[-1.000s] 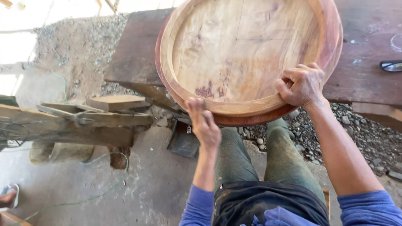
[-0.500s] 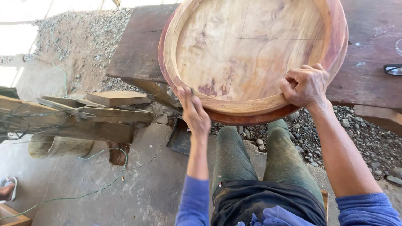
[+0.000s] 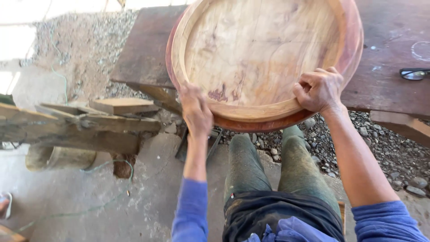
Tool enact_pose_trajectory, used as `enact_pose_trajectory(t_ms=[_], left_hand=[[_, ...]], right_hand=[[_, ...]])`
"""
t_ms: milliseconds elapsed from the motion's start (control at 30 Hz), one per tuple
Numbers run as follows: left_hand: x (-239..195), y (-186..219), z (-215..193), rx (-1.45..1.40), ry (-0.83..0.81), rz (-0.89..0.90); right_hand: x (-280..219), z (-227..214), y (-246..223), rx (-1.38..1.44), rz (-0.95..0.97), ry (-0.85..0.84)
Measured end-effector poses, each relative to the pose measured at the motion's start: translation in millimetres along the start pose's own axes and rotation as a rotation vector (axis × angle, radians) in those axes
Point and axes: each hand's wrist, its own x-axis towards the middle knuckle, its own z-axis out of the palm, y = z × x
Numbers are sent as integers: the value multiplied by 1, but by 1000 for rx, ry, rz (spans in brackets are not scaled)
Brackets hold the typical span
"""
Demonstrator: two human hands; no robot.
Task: Sanding the inner and outer edges of a large circular wooden tray using a piece of sandpaper.
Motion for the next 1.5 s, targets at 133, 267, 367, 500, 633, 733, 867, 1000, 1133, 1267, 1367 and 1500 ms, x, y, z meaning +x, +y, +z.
enact_pose_trajectory(t_ms=[133, 267, 367, 500, 633, 733, 867, 1000, 1133, 1267, 1367, 1500], left_hand=[[-80, 33, 30, -115, 67, 398], [-71, 9, 17, 1, 77, 650], [-51, -19, 7, 157, 101, 456], [-66, 29, 30, 73, 7, 607], [-90, 103, 65, 51, -88, 664], [-87, 112, 76, 24, -164, 740], [-74, 67, 25, 70, -157, 824], [-76, 56, 16, 103, -208, 750], [-82, 111, 61, 108, -115, 723], [-75, 146, 68, 55, -118, 700], [-70, 87, 51, 42, -80, 842], [-61, 27, 5, 203, -98, 768]], right_hand=[[0, -6, -10, 42, -28, 0], [-3, -6, -8, 6, -39, 6], [0, -9, -14, 24, -18, 16], [1, -7, -10, 65, -9, 21], [-2, -4, -11, 15, -30, -1], [0, -7, -10, 7, -71, 18], [-1, -7, -10, 25, -81, 24], [5, -11, -13, 51, -2, -18], [2, -8, -12, 25, -26, -25], [2, -5, -6, -15, -72, -30], [0, -6, -5, 55, -89, -13], [7, -11, -13, 21, 2, -73]])
